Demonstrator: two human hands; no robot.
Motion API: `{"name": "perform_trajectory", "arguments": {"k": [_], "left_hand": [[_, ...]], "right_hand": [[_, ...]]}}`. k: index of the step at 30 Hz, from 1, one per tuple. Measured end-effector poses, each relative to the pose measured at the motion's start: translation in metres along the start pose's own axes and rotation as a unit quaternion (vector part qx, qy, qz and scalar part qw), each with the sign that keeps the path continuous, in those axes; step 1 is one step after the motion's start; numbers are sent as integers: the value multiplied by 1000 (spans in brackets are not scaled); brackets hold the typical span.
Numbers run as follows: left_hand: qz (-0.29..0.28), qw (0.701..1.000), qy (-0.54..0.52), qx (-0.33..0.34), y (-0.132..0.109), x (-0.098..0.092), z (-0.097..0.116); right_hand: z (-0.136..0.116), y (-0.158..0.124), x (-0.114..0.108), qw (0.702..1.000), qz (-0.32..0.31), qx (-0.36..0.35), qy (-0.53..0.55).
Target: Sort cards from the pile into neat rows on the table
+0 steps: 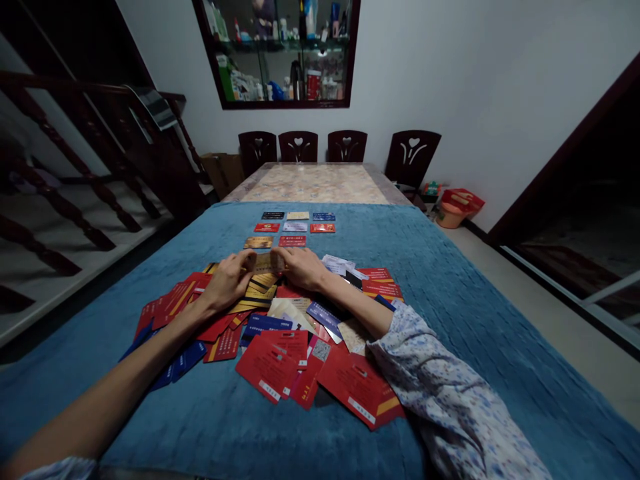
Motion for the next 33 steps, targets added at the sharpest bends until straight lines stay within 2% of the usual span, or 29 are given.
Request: {"name": "perform_trajectory", "arguments": {"k": [6, 21, 33], "left_hand": [[-18, 1000, 3, -16, 1, -1, 2], [-11, 999, -34, -2, 3, 5, -6], [-59, 997, -40, 3, 12, -1, -4]], "right_hand": [[3, 1, 5, 1000, 13, -14, -16], [2, 1, 0, 998, 8, -23, -49], [10, 3, -3, 998, -15, -49, -36]]}}
Point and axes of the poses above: each hand's wrist, its own y-axis towards the middle knuckle, its own x-axis out of the palm, z = x × y, the point moved 5 cm from there along y, towards the middle knuckle, and after that the axes turned 12 degrees about x, right-handed, at the moved point
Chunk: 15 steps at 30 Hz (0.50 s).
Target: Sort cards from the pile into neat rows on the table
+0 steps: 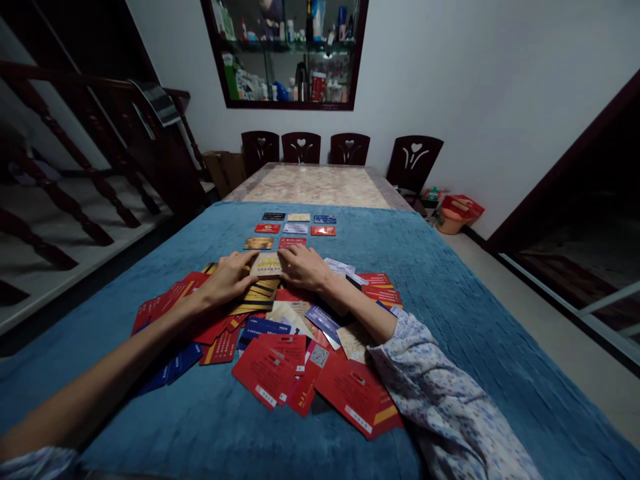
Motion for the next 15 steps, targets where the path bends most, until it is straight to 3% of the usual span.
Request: {"name": "perform_trajectory", "arguments": {"k": [10, 15], "left_hand": [[-40, 999, 30, -6, 16, -12, 7], [-54, 998, 23, 3, 24, -10, 6]], "right_hand": [[11, 2, -5, 1000, 15, -2, -8], [14, 3, -7, 1000, 5, 1, -9]]}}
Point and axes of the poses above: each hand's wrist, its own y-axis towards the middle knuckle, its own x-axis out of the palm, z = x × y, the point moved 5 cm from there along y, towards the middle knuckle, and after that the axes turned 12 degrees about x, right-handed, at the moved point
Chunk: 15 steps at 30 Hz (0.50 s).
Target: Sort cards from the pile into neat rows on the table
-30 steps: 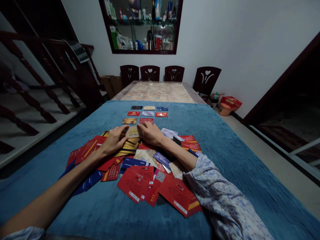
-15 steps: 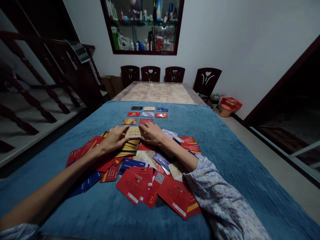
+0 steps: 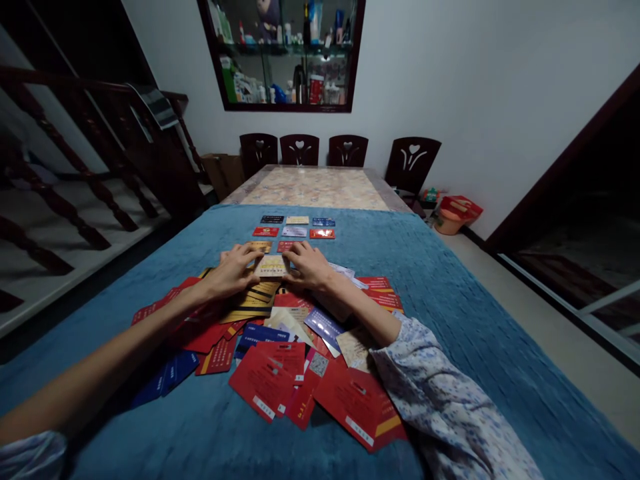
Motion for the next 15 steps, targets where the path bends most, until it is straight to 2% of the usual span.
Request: {"name": "perform_trajectory", "arguments": {"k": [15], "left_hand": [[4, 999, -8, 48, 34, 5, -9]], "right_hand": [[29, 13, -10, 1000, -16, -1, 21]]}}
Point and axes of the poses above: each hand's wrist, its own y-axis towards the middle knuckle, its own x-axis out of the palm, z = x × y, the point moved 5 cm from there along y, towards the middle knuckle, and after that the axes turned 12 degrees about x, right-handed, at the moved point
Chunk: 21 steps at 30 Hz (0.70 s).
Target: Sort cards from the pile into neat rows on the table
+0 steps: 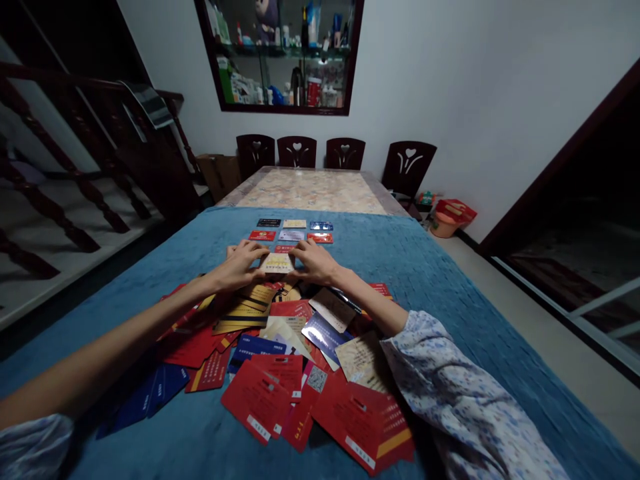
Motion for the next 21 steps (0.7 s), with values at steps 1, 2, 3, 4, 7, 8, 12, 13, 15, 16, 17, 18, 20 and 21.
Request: {"name": "perform_trajectory", "arguments": {"k": [1, 2, 3, 4, 7, 8, 12, 13, 15, 16, 17, 18, 20, 21], "left_hand": [[-3, 1000, 2, 0, 3, 0, -1], [-5, 1000, 3, -1, 5, -1, -2], [-7, 1000, 4, -2, 8, -1, -3], [-8, 1000, 4, -2, 10, -1, -4], [-6, 1000, 3, -1, 18, -2, -6], [-5, 1000, 4, 0, 20, -2, -8], [-3, 1000, 12, 3, 30, -1, -13], [-3, 1000, 15, 3, 33, -1, -14], [-5, 1000, 20, 1, 38, 0, -18], [-6, 1000, 24, 1, 41, 0, -19], [-6, 1000, 27, 1, 44, 0, -21], [-5, 1000, 30, 2, 46, 1, -23], [-7, 999, 33, 5, 52, 1, -26], [-9, 999, 34, 6, 54, 1, -28]], "right_hand": [[2, 2, -1, 1000, 2, -1, 2], [4, 3, -2, 1000, 3, -1, 3], [6, 5, -2, 1000, 3, -2, 3], [7, 7, -2, 1000, 2, -3, 2], [12, 13, -3, 1000, -5, -7, -8], [14, 15, -3, 1000, -7, -8, -11], [21, 24, -4, 1000, -9, -9, -19], [23, 26, -4, 1000, -8, -10, -19], [27, 30, -5, 1000, -6, -9, -21], [29, 32, -5, 1000, -5, -7, -23], [31, 34, -6, 1000, -5, -5, -23], [33, 36, -6, 1000, -5, -3, -22], [36, 40, -8, 1000, -9, 0, -17], [37, 42, -9, 1000, -10, 2, -15]]}}
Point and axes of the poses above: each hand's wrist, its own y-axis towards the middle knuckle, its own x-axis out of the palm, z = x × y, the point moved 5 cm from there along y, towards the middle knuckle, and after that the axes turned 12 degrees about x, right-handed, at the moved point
